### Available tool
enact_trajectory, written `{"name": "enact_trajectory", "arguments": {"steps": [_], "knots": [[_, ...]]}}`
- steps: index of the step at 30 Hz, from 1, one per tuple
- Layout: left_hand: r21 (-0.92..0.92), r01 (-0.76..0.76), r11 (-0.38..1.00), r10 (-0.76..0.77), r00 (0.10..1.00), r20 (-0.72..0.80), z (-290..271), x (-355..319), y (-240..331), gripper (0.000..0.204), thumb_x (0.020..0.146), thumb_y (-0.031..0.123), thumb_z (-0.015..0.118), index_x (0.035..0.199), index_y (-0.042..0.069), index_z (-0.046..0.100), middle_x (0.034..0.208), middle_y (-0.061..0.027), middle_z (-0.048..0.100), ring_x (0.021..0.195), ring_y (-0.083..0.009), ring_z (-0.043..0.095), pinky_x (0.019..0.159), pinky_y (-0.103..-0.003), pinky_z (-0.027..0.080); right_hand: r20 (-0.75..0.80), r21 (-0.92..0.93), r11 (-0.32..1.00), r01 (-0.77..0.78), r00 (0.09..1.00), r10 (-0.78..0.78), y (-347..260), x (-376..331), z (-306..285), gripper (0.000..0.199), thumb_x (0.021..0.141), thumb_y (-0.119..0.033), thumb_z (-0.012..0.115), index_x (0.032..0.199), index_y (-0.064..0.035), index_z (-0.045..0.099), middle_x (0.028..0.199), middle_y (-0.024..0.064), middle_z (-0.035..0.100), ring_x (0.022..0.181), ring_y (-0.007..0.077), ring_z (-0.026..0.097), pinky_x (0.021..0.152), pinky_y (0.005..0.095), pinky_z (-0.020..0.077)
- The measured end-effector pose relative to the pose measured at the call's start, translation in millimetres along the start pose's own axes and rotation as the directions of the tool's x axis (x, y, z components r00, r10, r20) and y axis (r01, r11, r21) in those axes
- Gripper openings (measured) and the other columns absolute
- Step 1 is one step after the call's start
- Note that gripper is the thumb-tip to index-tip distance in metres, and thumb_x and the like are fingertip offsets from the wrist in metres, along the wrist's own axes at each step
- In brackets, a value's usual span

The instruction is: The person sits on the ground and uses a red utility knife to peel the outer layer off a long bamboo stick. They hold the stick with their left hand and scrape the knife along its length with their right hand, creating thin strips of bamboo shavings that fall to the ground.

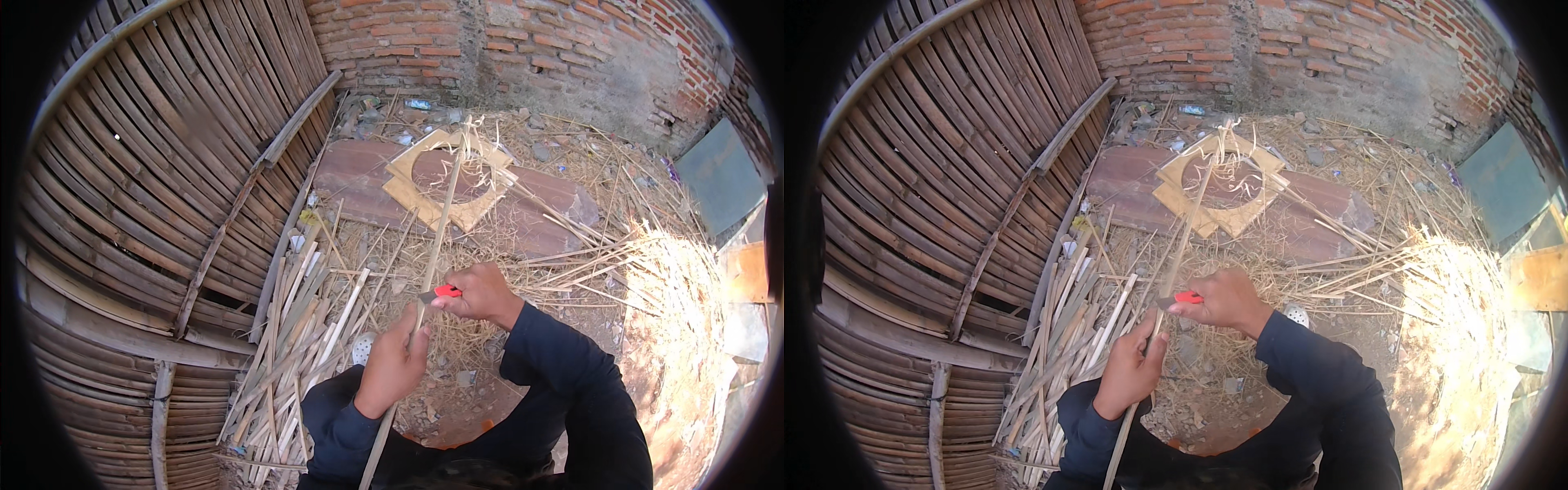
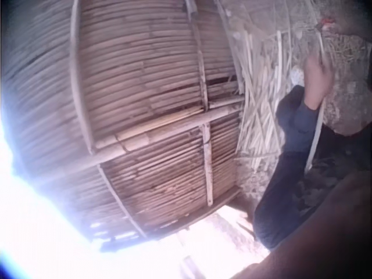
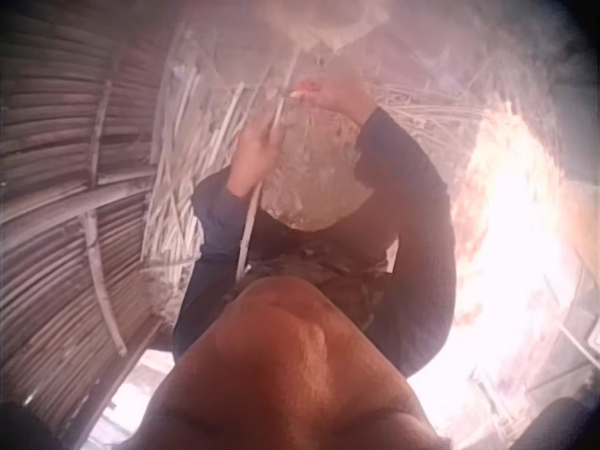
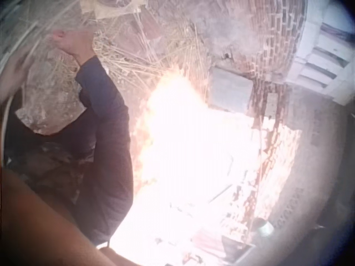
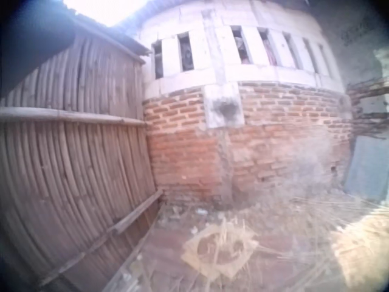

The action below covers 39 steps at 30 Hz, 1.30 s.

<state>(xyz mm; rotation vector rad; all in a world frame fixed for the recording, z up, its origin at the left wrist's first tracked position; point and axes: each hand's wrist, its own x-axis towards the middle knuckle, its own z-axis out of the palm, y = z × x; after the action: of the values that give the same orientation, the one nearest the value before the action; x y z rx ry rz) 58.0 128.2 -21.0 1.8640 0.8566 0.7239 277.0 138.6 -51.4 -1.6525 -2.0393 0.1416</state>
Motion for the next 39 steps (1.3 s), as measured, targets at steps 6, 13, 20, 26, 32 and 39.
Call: {"name": "enact_trajectory", "arguments": {"steps": [6,13,20,26,32,39], "knots": [[-0.003,0.154,0.988,-0.153,0.983,0.102,0,5,6,0.041,0.094,0.008,0.048,0.132,-0.005,0.043,0.09,-0.0152,0.06,0.082,-0.0178,0.055,0.073,-0.028,0.045,-0.146,-0.112,0.992,-0.065,0.988,0.048,17,12,-2,0.063,0.081,-0.068,0.05,0.065,-0.0097,0.065,0.053,0.0121,0.057,0.051,0.0311,0.06,0.049,0.0429,0.0454],[-0.062,0.016,0.998,-0.011,0.996,0.09,15,5,-1,0.042,0.095,0.006,0.049,0.133,-0.009,0.041,0.094,-0.0042,0.059,0.08,-0.0031,0.048,0.07,-0.018,0.041,-0.145,0.021,0.961,-0.274,0.951,0.274,48,4,-10,0.059,0.084,-0.061,0.05,0.066,-0.0075,0.065,0.053,0.0171,0.055,0.052,0.0362,0.059,0.05,0.0448,0.0452],[-0.14,0.038,0.989,-0.031,0.998,0.053,13,-2,-3,0.039,0.094,0.009,0.045,0.131,-0.001,0.044,0.08,-0.017,0.058,0.07,-0.0175,0.057,0.068,-0.029,0.046,-0.123,-0.063,0.998,0.018,0.992,-0.026,3,2,-17,0.057,0.077,-0.066,0.057,0.059,-0.0114,0.063,0.049,0.0098,0.055,0.047,0.0301,0.057,0.044,0.0393,0.0439],[-0.13,0.009,0.991,0.002,0.996,0.09,12,5,-5,0.042,0.094,0.008,0.046,0.134,-0.004,0.041,0.084,-0.015,0.061,0.075,-0.0139,0.056,0.07,-0.028,0.046,-0.212,-0.165,0.981,-0.097,0.975,0.061,30,15,-10,0.061,0.081,-0.066,0.051,0.063,-0.0089,0.064,0.051,0.0123,0.056,0.052,0.0314,0.06,0.048,0.0422,0.0453],[-0.143,0.113,0.983,-0.095,0.987,0.128,14,-11,0,0.045,0.094,0.005,0.046,0.137,-0.004,0.038,0.099,-0.0088,0.06,0.086,-0.0081,0.052,0.078,-0.024,0.044,-0.137,-0.055,0.965,-0.258,0.959,0.248,65,11,-11,0.066,0.086,-0.065,0.045,0.066,-0.005,0.064,0.054,0.0169,0.057,0.054,0.036,0.059,0.052,0.0459,0.0453],[-0.166,0.183,0.969,-0.147,0.968,0.205,6,-23,8,0.045,0.095,0.004,0.047,0.137,-0.006,0.037,0.097,-0.0065,0.058,0.086,-0.005,0.049,0.073,-0.019,0.042,-0.272,0.007,0.95,-0.311,0.914,0.301,83,21,-15,0.071,0.083,-0.069,0.044,0.066,-0.0024,0.064,0.053,0.0191,0.055,0.052,0.0374,0.058,0.052,0.0466,0.0442]]}}
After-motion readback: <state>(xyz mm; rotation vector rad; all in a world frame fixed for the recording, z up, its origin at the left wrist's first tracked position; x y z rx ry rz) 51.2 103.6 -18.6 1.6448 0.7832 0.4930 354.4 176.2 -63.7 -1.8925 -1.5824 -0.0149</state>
